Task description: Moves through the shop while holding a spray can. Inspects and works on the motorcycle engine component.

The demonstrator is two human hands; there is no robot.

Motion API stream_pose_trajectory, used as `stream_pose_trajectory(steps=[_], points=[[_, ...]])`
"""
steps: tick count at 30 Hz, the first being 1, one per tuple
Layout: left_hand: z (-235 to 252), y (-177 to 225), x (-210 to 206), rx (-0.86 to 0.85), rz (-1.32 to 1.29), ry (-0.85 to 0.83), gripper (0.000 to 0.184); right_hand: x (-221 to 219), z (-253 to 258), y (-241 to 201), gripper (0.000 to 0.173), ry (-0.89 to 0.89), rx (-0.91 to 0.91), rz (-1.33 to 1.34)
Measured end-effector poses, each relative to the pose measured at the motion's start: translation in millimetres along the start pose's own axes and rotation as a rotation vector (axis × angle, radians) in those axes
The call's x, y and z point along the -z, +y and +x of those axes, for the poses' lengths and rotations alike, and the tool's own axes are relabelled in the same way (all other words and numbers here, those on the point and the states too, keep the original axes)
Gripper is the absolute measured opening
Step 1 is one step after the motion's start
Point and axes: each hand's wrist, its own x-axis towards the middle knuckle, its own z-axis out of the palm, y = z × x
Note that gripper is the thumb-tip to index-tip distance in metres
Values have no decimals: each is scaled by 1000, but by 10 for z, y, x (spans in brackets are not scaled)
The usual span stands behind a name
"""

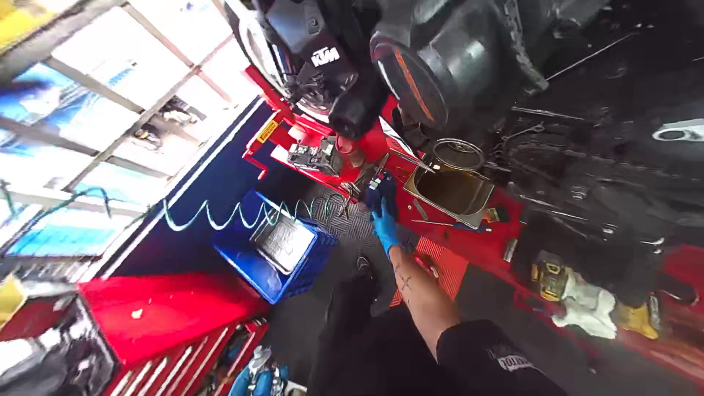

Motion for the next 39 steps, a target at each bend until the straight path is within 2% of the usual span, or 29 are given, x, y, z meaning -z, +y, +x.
stream_pose_trajectory(steps=[2,4,6,9,14,18,23,27,28,32,35,39], points=[[550,103,133,-28,9,-126,22,-35,-63,52,50,167,40,43],[996,346,146,-48,46,-249,22,12,-135,-18,36,243,-15,173],[1323,638,65,-54,110,-353,24,104,-203,-155,37,259,-115,277],[1651,810,-36,-68,147,-427,24,174,-210,-315,44,335,-196,404],[1855,900,-170,-123,162,-524,23,302,-39,-486,32,417,-140,407],[1936,933,-164,-155,186,-590,23,354,-1,-649,33,406,-105,332],[2129,1073,-345,-177,270,-680,21,293,-60,-729,29,466,-65,370],[2531,1276,-622,-253,341,-827,23,214,21,-800,56,376,-131,532],[2648,1310,-670,-283,361,-857,23,176,27,-810,56,345,-127,576],[3143,1353,-893,-389,459,-944,23,54,136,-851,33,390,-117,690],[3440,1374,-1084,-440,546,-1030,25,55,161,-926,37,406,-190,773],[3661,1443,-1317,-489,576,-1170,24,69,203,-915,39,468,-165,755]])
